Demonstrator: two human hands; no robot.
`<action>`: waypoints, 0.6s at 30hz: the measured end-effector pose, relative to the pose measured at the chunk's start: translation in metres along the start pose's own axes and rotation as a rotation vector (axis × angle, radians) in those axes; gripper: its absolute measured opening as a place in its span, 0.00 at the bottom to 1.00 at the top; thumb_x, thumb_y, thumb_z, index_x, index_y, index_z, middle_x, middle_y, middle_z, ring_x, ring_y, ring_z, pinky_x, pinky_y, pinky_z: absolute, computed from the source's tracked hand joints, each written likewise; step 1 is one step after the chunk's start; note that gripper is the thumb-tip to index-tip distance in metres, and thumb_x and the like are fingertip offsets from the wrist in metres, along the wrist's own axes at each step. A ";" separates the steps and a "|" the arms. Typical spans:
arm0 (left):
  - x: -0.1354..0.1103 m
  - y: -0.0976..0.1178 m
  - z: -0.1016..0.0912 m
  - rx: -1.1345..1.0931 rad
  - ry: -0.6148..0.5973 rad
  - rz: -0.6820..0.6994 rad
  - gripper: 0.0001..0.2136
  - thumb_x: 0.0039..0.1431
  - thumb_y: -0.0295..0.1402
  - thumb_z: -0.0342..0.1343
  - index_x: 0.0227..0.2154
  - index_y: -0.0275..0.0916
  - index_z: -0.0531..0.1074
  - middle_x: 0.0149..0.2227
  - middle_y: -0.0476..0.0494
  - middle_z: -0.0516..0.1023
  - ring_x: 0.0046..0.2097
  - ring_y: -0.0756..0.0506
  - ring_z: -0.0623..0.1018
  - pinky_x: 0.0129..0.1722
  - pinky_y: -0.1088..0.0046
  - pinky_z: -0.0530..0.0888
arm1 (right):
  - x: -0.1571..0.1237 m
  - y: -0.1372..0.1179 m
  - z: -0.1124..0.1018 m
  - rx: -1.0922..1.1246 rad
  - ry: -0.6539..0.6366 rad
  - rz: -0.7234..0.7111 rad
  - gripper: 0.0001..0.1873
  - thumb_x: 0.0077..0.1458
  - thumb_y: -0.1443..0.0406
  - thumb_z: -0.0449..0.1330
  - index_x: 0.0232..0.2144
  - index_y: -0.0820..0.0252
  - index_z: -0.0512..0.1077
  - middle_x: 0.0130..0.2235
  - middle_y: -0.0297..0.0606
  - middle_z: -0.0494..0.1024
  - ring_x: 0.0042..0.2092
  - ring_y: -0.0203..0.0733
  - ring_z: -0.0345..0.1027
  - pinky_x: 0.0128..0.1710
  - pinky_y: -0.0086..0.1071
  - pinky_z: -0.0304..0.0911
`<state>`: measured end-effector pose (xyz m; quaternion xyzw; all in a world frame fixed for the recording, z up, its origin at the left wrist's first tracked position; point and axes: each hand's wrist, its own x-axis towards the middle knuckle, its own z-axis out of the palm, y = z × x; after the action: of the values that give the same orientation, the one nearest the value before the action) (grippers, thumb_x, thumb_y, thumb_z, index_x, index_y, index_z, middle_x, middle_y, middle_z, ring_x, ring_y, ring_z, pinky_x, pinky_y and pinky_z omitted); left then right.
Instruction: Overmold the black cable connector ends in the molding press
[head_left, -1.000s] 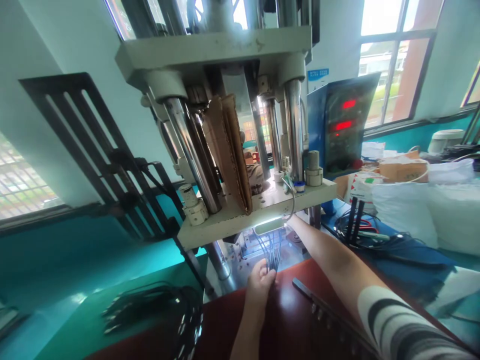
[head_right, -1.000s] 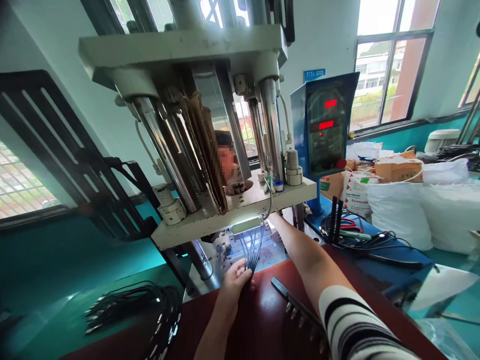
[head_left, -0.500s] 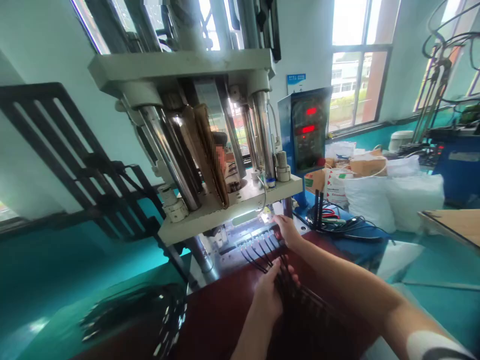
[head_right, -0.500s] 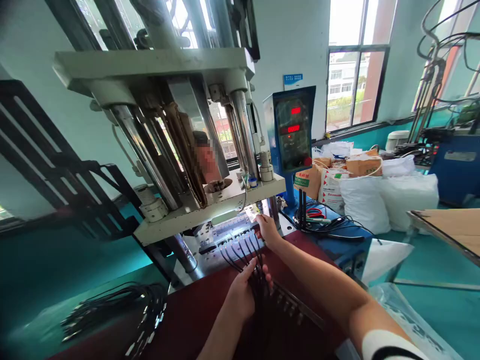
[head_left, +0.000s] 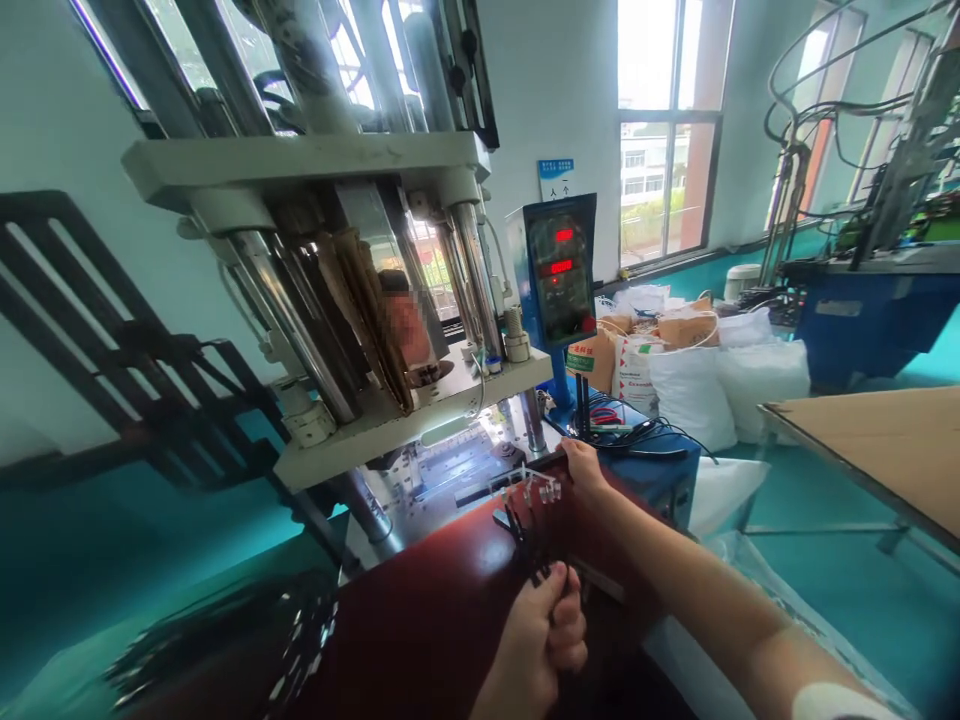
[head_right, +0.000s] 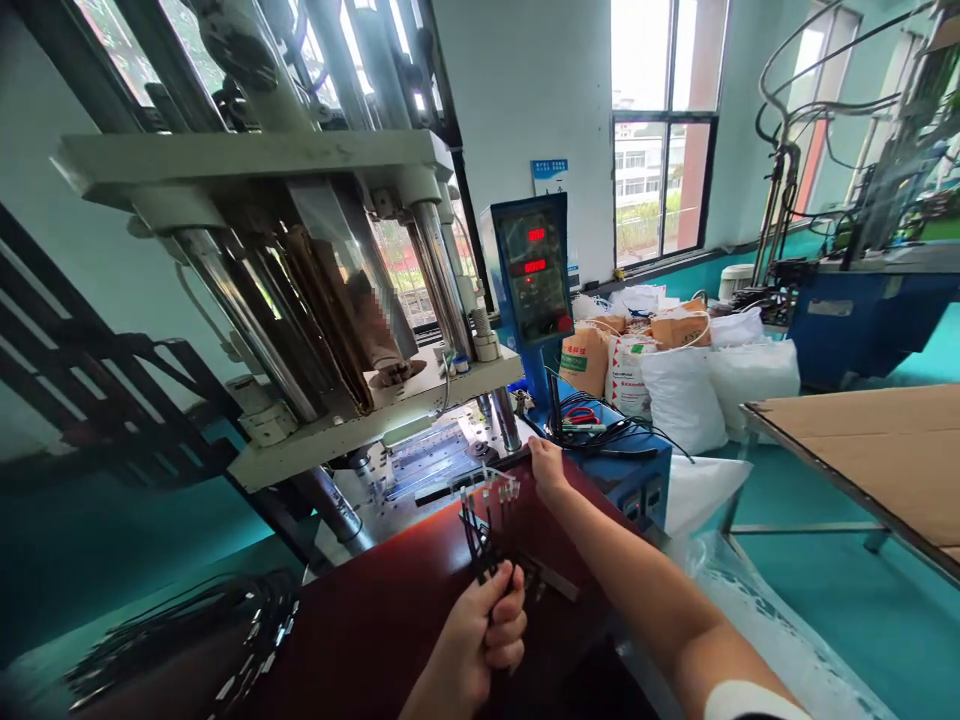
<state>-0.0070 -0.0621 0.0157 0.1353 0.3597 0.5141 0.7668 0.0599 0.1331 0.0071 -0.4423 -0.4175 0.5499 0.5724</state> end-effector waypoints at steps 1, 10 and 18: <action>-0.004 -0.007 0.002 0.012 -0.005 -0.019 0.21 0.35 0.41 0.68 0.26 0.34 0.64 0.14 0.60 0.54 0.14 0.60 0.51 0.13 0.84 0.42 | 0.000 -0.001 -0.007 -0.007 0.001 0.003 0.12 0.48 0.58 0.51 0.20 0.59 0.61 0.12 0.27 0.61 0.12 0.32 0.53 0.10 0.25 0.47; -0.027 -0.027 0.008 0.170 -0.174 -0.031 0.22 0.38 0.49 0.65 0.24 0.36 0.65 0.11 0.58 0.56 0.11 0.58 0.52 0.12 0.80 0.44 | 0.003 0.009 -0.080 -0.192 0.002 -0.053 0.16 0.48 0.53 0.49 0.23 0.59 0.62 0.14 0.29 0.63 0.14 0.32 0.55 0.12 0.25 0.50; -0.028 -0.014 0.012 0.209 -0.151 0.009 0.23 0.36 0.51 0.65 0.23 0.36 0.66 0.10 0.59 0.54 0.11 0.58 0.51 0.11 0.80 0.45 | -0.006 0.002 -0.140 -0.576 -0.413 -0.109 0.14 0.35 0.61 0.60 0.28 0.62 0.73 0.26 0.36 0.73 0.30 0.42 0.65 0.34 0.36 0.63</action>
<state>0.0052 -0.0909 0.0276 0.2543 0.3520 0.4658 0.7710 0.1939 0.1207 -0.0310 -0.4422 -0.6851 0.4563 0.3563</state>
